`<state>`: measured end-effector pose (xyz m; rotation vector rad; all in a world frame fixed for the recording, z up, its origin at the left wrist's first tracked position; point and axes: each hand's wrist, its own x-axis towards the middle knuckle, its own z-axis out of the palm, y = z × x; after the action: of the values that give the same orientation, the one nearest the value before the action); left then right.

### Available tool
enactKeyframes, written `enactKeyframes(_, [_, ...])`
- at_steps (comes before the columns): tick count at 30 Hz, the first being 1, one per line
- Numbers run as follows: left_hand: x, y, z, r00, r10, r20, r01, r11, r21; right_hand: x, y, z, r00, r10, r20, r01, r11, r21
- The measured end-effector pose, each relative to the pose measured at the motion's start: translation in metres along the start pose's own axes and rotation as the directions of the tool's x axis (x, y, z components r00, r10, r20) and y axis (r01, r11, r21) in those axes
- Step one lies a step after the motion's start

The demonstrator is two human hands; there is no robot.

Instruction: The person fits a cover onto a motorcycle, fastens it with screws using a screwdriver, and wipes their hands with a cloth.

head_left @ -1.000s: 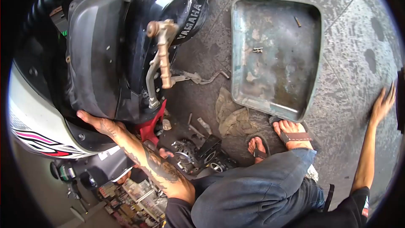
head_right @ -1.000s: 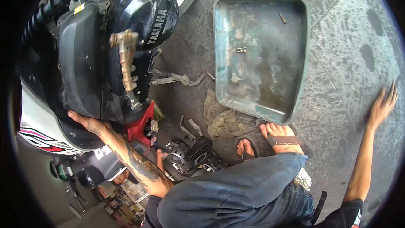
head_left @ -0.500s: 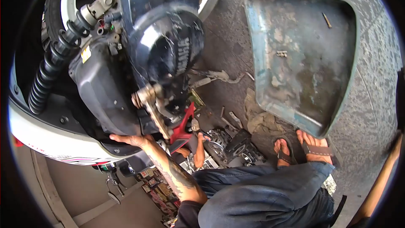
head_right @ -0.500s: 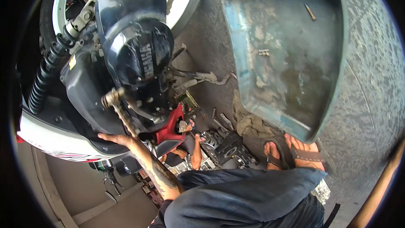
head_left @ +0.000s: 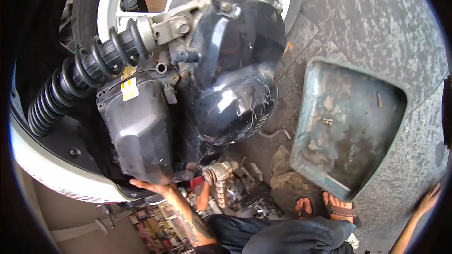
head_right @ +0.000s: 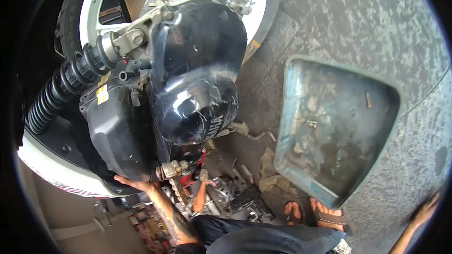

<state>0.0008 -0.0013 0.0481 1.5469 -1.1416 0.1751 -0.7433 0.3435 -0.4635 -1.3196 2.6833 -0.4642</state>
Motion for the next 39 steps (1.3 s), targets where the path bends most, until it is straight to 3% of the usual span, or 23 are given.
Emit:
enactKeyframes(2, [-0.009, 0.02, 0.02, 0.982, -0.187, -0.032, 0.183, 0.977, -0.114, 0.052, -0.131, -0.049, 0.961, -0.244, -0.134, 0.236, 0.969, -0.071])
enactKeyframes(4, [-0.015, 0.002, 0.014, 0.95, -0.298, -0.093, 0.269, 0.934, -0.237, 0.055, -0.141, -0.049, 0.952, -0.226, -0.208, 0.216, 0.974, -0.068])
enactKeyframes(5, [-0.013, -0.01, 0.002, 0.963, -0.267, -0.039, 0.257, 0.951, -0.172, 0.055, -0.152, -0.053, 0.953, -0.214, -0.213, 0.184, 0.971, -0.152])
enactKeyframes(7, [-0.017, -0.011, 0.002, 0.929, -0.369, -0.011, 0.351, 0.894, -0.279, 0.053, -0.154, -0.049, 0.943, -0.204, -0.265, 0.163, 0.972, -0.168])
enactKeyframes(9, [-0.016, -0.028, -0.008, 0.956, -0.254, 0.145, 0.285, 0.92, -0.269, 0.049, -0.158, -0.049, 0.956, -0.16, -0.246, 0.105, 0.97, -0.219])
enactKeyframes(11, [-0.015, -0.033, 0.003, 0.997, 0.059, 0.039, -0.063, 0.993, 0.104, 0.049, -0.152, -0.045, 0.955, -0.155, -0.254, 0.11, 0.977, -0.182])
enactKeyframes(12, [-0.015, -0.029, 0.007, 0.995, 0.088, 0.047, -0.096, 0.977, 0.192, 0.05, -0.153, -0.046, 0.953, -0.158, -0.26, 0.121, 0.981, -0.15])
enactKeyframes(14, [-0.014, -0.012, 0.021, 0.996, 0.001, 0.095, -0.019, 0.981, 0.195, 0.05, -0.164, -0.051, 0.954, -0.126, -0.27, 0.099, 0.989, -0.111])
enactKeyframes(15, [-0.015, -0.001, 0.022, 0.982, -0.116, 0.15, 0.097, 0.987, 0.128, 0.05, -0.179, -0.06, 0.965, -0.054, -0.256, 0.035, 0.996, -0.078])
enactKeyframes(17, [-0.014, -0.006, 0.025, 0.969, -0.149, 0.196, 0.136, 0.988, 0.078, 0.062, -0.185, -0.043, 0.931, 0.091, -0.355, 0.006, 0.965, 0.263])
enactKeyframes(18, [-0.012, 0.009, 0.034, 0.984, 0.108, 0.141, -0.094, 0.99, -0.101, 0.073, -0.24, -0.071, 0.933, 0.049, -0.357, 0.125, 0.885, 0.449])
enactKeyframes(19, [-0.012, 0.018, 0.036, 0.982, 0.137, 0.131, -0.122, 0.985, -0.121, 0.08, -0.331, -0.107, 0.928, 0.007, -0.372, 0.239, 0.754, 0.612])
enactKeyframes(20, [-0.012, 0.018, 0.033, 0.984, 0.1, 0.149, -0.085, 0.991, -0.105, 0.086, -0.397, -0.146, 0.935, -0.161, -0.317, 0.335, 0.697, 0.634])
enactKeyframes(22, [-0.015, 0.015, 0.032, 0.982, 0.065, 0.176, -0.048, 0.994, -0.099, 0.089, -0.521, -0.209, 0.891, -0.357, -0.28, 0.413, 0.382, 0.827])
enactKeyframes(23, [-0.013, 0.014, 0.036, 0.982, 0.148, 0.117, -0.138, 0.986, -0.088, 0.091, -0.577, -0.235, 0.81, -0.452, -0.375, 0.537, 0.311, 0.784])
enactKeyframes(24, [-0.01, 0.015, 0.039, 0.972, 0.23, 0.056, -0.226, 0.972, -0.07, 0.095, -0.627, -0.25, 0.788, -0.481, -0.384, 0.511, 0.166, 0.843])
enactKeyframes(26, [-0.011, 0.029, 0.036, 0.975, 0.207, 0.087, -0.197, 0.975, -0.106, 0.108, -0.712, -0.257, 0.692, -0.508, -0.512, 0.573, -0.045, 0.818])
enactKeyframes(28, [-0.015, 0.035, 0.034, 0.984, 0.118, 0.133, -0.096, 0.983, -0.158, 0.123, -0.78, -0.223, 0.675, -0.48, -0.56, 0.602, -0.08, 0.794])
enactKeyframes(29, [-0.016, 0.036, 0.033, 0.985, 0.115, 0.127, -0.093, 0.983, -0.161, 0.123, -0.788, -0.225, 0.695, -0.477, -0.539, 0.613, 0.001, 0.79])
enactKeyframes(31, [-0.014, 0.035, 0.034, 0.979, 0.154, 0.132, -0.131, 0.976, -0.173, 0.123, -0.792, -0.226, 0.691, -0.489, -0.532, 0.622, 0.027, 0.782])
enactKeyframes(33, [-0.014, 0.027, 0.037, 0.978, 0.175, 0.112, -0.153, 0.971, -0.182, 0.127, -0.792, -0.229, 0.619, -0.493, -0.611, 0.706, 0.01, 0.708])
enactKeyframes(36, [-0.016, 0.029, 0.034, 0.981, 0.104, 0.162, -0.07, 0.977, -0.202, 0.128, -0.793, -0.233, 0.569, -0.54, -0.62, 0.778, 0.109, 0.618])
enactKeyframes(39, [-0.019, 0.031, 0.036, 0.984, 0.01, 0.18, 0.027, 0.979, -0.2, 0.126, -0.787, -0.235, 0.603, -0.533, -0.594, 0.76, 0.156, 0.632])
